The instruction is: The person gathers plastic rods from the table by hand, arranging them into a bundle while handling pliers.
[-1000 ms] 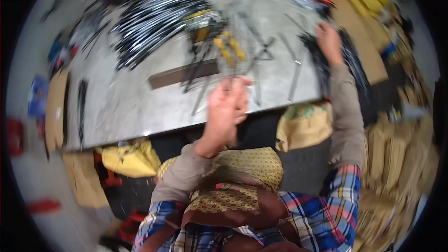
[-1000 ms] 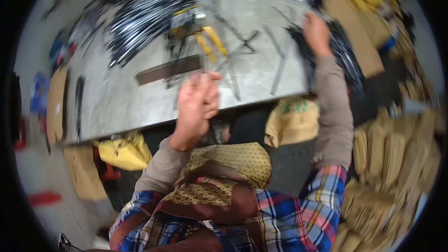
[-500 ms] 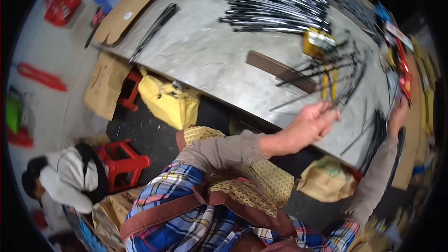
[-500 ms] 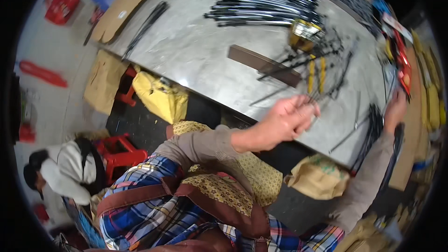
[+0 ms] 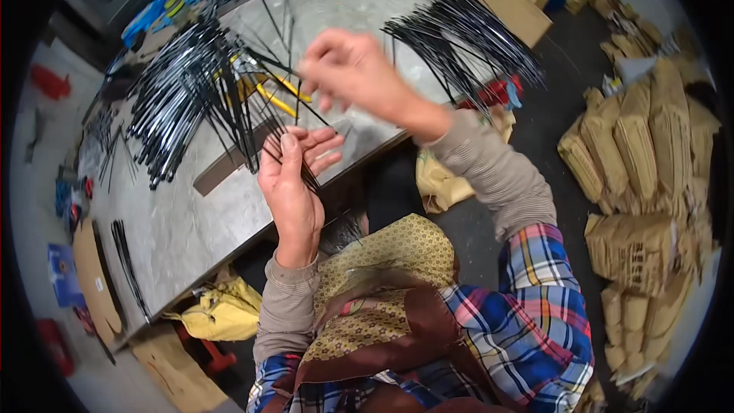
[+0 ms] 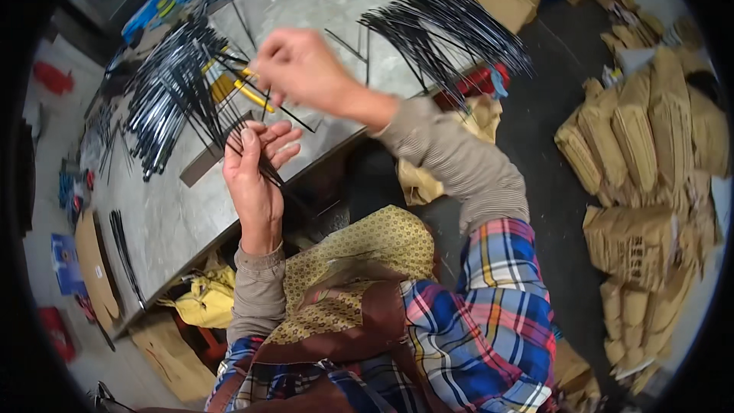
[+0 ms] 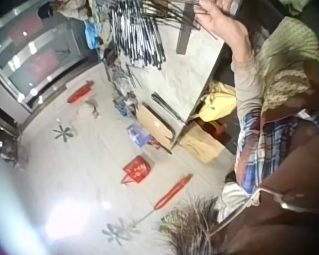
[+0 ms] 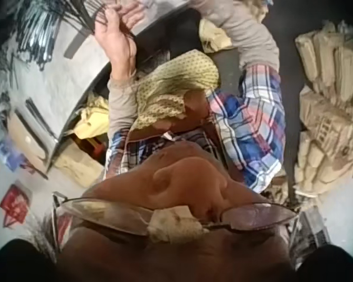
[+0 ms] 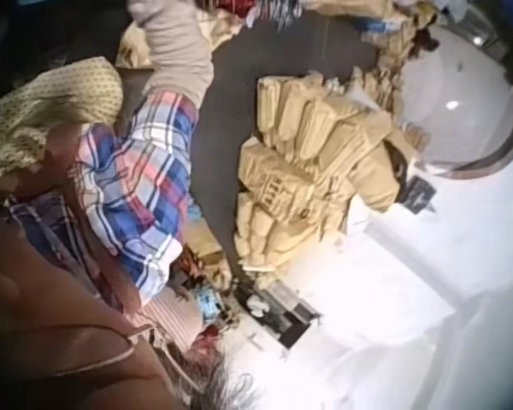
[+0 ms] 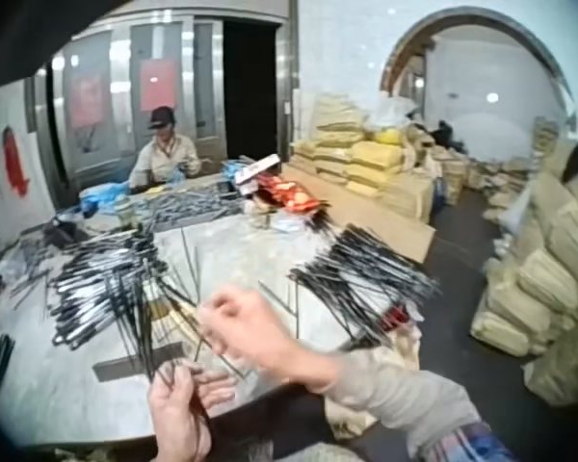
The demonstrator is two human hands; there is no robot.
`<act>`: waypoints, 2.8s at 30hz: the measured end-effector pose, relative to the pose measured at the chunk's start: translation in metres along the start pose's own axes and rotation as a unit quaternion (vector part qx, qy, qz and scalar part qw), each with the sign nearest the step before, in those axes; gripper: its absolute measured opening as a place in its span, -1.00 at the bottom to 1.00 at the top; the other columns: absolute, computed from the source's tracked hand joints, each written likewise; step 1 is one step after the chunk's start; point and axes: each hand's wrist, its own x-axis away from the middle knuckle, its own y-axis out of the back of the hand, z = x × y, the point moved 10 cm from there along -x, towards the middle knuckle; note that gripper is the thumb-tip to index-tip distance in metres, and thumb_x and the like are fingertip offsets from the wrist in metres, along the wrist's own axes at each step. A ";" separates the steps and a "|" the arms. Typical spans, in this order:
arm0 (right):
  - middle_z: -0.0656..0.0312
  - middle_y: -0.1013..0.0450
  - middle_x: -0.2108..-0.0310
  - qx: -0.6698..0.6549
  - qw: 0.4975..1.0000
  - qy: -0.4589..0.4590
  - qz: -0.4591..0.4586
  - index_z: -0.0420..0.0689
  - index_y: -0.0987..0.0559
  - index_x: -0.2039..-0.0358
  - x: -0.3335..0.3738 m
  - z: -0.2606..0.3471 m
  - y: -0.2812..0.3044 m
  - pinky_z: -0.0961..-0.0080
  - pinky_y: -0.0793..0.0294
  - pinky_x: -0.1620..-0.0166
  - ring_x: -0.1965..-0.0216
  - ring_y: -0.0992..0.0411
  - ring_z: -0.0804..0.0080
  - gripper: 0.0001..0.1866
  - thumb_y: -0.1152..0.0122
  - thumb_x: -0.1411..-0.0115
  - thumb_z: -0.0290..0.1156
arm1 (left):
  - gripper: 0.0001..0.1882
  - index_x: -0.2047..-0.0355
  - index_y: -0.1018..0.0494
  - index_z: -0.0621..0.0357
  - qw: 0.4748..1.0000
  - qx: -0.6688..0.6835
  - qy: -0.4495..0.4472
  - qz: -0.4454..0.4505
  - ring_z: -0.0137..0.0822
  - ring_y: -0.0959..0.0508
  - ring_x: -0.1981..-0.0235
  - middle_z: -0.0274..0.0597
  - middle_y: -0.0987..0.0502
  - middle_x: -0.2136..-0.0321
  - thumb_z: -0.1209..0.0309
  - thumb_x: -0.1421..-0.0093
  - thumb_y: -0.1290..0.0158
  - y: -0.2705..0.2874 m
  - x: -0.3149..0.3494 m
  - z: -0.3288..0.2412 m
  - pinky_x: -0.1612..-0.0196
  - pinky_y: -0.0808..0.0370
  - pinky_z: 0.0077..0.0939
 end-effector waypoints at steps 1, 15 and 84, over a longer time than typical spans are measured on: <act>0.23 -0.51 0.55 -0.051 0.999 -0.006 0.009 -0.26 -0.48 0.37 0.007 -0.008 -0.013 0.69 -0.43 0.59 0.63 -0.46 0.62 -0.83 -0.16 -0.24 -0.40 | -0.80 0.14 -0.35 0.21 1.000 -0.002 0.013 0.006 -0.38 -0.48 0.64 -0.10 -0.53 0.43 0.32 -0.41 0.12 0.001 0.005 0.003 0.65 -0.31 -0.67; 0.09 -0.57 0.39 0.556 0.814 0.026 -0.167 -0.13 -0.62 0.35 0.019 -0.071 0.205 0.30 -0.49 0.28 0.33 -0.54 0.14 -0.82 -0.19 -0.15 -0.30 | -0.77 0.22 -0.37 0.15 0.999 0.010 0.029 0.042 -0.68 -0.04 0.73 -0.49 -0.13 0.65 0.25 -0.43 0.12 0.019 0.027 -0.035 0.73 0.01 -0.80; 0.33 -0.51 0.39 -0.126 0.986 0.093 -0.060 -0.25 -0.56 0.25 -0.002 -0.033 -0.006 0.67 -0.45 0.27 0.36 -0.42 0.65 -0.83 -0.15 -0.29 -0.39 | -0.80 0.20 -0.31 0.14 0.993 -0.002 0.038 0.108 -0.52 -0.34 0.70 -0.25 -0.40 0.53 0.26 -0.41 0.11 -0.011 -0.018 0.000 0.70 -0.25 -0.71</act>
